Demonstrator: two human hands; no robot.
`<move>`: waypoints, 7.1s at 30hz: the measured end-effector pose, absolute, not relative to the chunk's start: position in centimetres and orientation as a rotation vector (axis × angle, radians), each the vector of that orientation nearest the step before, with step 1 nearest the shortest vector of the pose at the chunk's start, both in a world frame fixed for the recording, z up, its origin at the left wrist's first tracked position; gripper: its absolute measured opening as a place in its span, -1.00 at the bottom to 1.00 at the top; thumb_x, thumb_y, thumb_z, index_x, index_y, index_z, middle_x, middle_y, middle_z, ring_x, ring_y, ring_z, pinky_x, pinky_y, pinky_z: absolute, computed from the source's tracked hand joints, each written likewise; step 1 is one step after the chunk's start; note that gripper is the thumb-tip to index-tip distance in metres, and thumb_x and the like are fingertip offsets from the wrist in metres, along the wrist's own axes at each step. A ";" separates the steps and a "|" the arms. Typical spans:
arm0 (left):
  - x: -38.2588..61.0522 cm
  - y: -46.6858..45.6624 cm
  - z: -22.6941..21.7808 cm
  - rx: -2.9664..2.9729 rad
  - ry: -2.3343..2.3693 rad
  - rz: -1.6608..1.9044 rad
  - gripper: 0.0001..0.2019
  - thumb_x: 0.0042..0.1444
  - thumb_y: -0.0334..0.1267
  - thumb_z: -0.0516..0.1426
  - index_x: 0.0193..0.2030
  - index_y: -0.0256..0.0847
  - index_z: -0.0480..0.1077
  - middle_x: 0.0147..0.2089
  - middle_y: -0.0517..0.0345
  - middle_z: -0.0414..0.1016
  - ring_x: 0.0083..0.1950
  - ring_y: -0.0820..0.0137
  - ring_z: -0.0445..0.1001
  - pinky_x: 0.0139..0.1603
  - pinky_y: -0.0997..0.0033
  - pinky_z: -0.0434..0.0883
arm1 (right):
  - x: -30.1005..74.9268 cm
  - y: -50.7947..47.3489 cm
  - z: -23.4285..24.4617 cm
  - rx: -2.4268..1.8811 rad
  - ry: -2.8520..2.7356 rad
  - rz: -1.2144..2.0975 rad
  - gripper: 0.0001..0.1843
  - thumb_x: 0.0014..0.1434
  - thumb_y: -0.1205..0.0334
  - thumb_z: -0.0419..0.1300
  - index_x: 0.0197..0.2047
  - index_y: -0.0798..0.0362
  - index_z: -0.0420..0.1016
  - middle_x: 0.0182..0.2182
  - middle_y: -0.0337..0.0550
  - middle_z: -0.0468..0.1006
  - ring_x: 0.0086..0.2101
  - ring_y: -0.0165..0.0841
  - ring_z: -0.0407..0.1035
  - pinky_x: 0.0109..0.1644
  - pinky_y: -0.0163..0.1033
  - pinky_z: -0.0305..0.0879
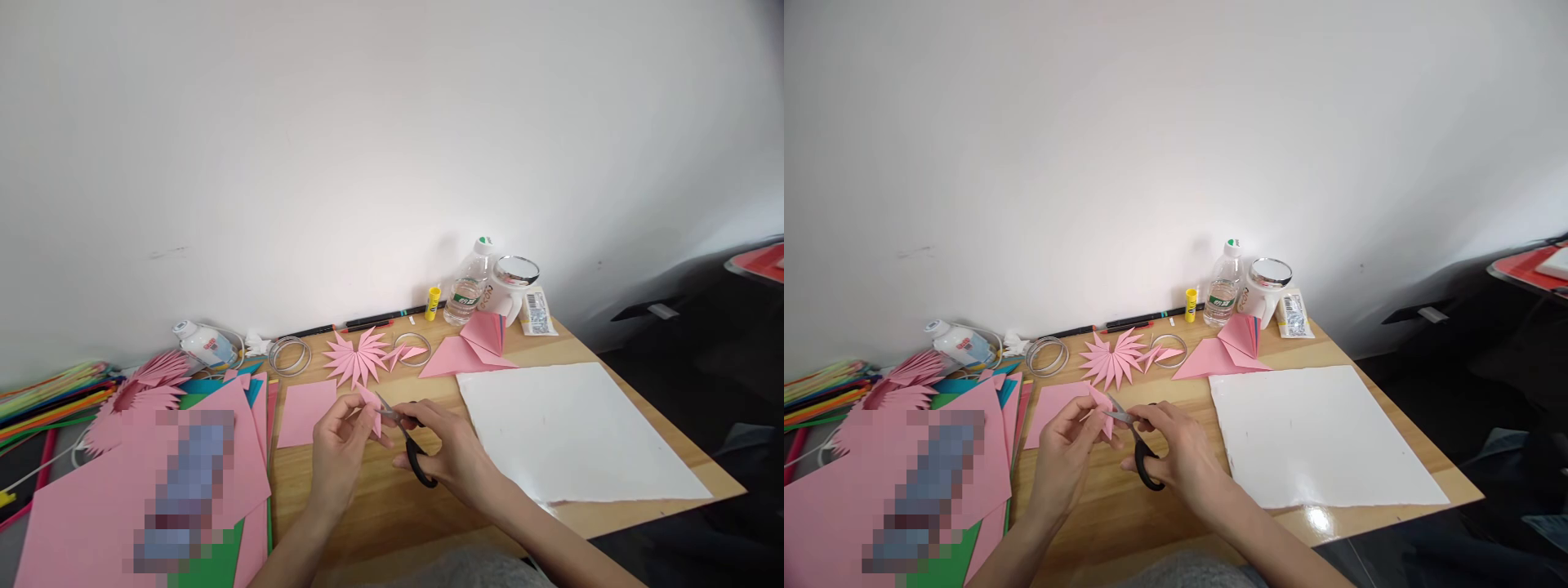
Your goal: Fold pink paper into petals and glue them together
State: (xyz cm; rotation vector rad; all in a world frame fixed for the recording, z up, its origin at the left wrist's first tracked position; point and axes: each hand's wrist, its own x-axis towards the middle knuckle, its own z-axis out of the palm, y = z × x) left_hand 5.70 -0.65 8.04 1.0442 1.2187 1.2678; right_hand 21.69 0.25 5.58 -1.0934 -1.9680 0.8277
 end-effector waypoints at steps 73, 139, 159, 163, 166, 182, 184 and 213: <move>5.6 -1.6 8.6 1.182 1.065 1.161 -0.87 0.09 -0.25 0.12 -0.36 -0.28 0.38 -0.49 0.13 0.48 -0.52 0.47 0.42 -0.54 0.51 0.39 | 21.9 -1.5 5.3 -1.291 -2.090 0.275 -0.43 -0.15 0.61 0.08 -0.07 -0.03 0.46 -0.49 -0.24 0.40 -0.49 -0.43 0.32 -0.47 -0.41 0.13; 6.2 -1.6 9.0 1.189 1.184 1.227 -0.78 0.15 -0.09 0.02 -0.27 -0.23 0.24 -0.50 0.25 0.39 -0.55 0.47 0.44 -0.58 0.49 0.41 | 21.7 -1.9 5.9 -1.366 -2.092 0.193 -0.51 -0.11 0.54 0.02 -0.15 -0.06 0.49 -0.59 -0.29 0.38 -0.59 -0.46 0.28 -0.55 -0.38 -0.06; 6.2 -2.0 7.9 1.300 1.156 1.210 -0.80 0.21 -0.15 -0.04 -0.33 -0.22 0.23 -0.53 0.28 0.35 -0.54 0.49 0.42 -0.52 0.48 0.41 | 20.8 -1.9 5.8 -1.317 -2.009 0.193 -0.45 -0.18 0.56 0.15 -0.09 -0.04 0.45 -0.43 -0.24 0.50 -0.46 -0.39 0.41 -0.49 -0.39 0.13; 6.2 -2.0 8.1 1.296 1.168 1.210 -0.80 0.20 -0.15 -0.04 -0.34 -0.22 0.24 -0.53 0.28 0.35 -0.55 0.49 0.42 -0.53 0.48 0.41 | 20.8 -1.9 6.0 -1.332 -2.031 0.101 -0.44 -0.20 0.56 0.15 -0.10 -0.04 0.46 -0.44 -0.23 0.50 -0.47 -0.38 0.40 -0.49 -0.38 0.11; 6.1 -2.0 8.1 1.287 1.178 1.196 -0.79 0.19 -0.13 -0.03 -0.34 -0.22 0.24 -0.53 0.28 0.35 -0.56 0.48 0.42 -0.55 0.48 0.41 | 20.8 -2.0 6.2 -1.345 -2.046 0.057 -0.46 -0.21 0.54 0.17 -0.11 -0.04 0.47 -0.44 -0.23 0.50 -0.47 -0.37 0.39 -0.48 -0.37 0.09; 5.9 -2.1 8.3 1.353 1.193 1.197 -0.79 0.19 -0.14 -0.02 -0.36 -0.23 0.24 -0.55 0.30 0.33 -0.61 0.52 0.40 -0.58 0.52 0.39 | 21.0 -2.2 6.4 -1.335 -2.102 0.030 -0.46 -0.16 0.55 0.13 -0.08 -0.06 0.46 -0.49 -0.26 0.45 -0.53 -0.44 0.33 -0.51 -0.38 0.01; 5.9 -2.1 8.3 1.348 1.182 1.195 -0.79 0.20 -0.14 -0.03 -0.36 -0.23 0.24 -0.54 0.30 0.33 -0.60 0.51 0.40 -0.58 0.51 0.40 | 21.1 -2.3 6.3 -1.333 -2.105 0.043 -0.46 -0.15 0.54 0.13 -0.08 -0.05 0.46 -0.49 -0.26 0.45 -0.53 -0.44 0.34 -0.52 -0.39 0.01; 6.2 -2.2 9.1 1.327 1.189 1.172 -0.77 0.19 -0.14 -0.02 -0.42 -0.22 0.21 -0.50 0.22 0.42 -0.56 0.48 0.43 -0.53 0.47 0.41 | 21.4 -2.3 6.5 -1.346 -2.148 0.117 -0.50 -0.06 0.52 0.06 -0.05 -0.03 0.43 -0.54 -0.30 0.37 -0.57 -0.47 0.30 -0.54 -0.40 0.00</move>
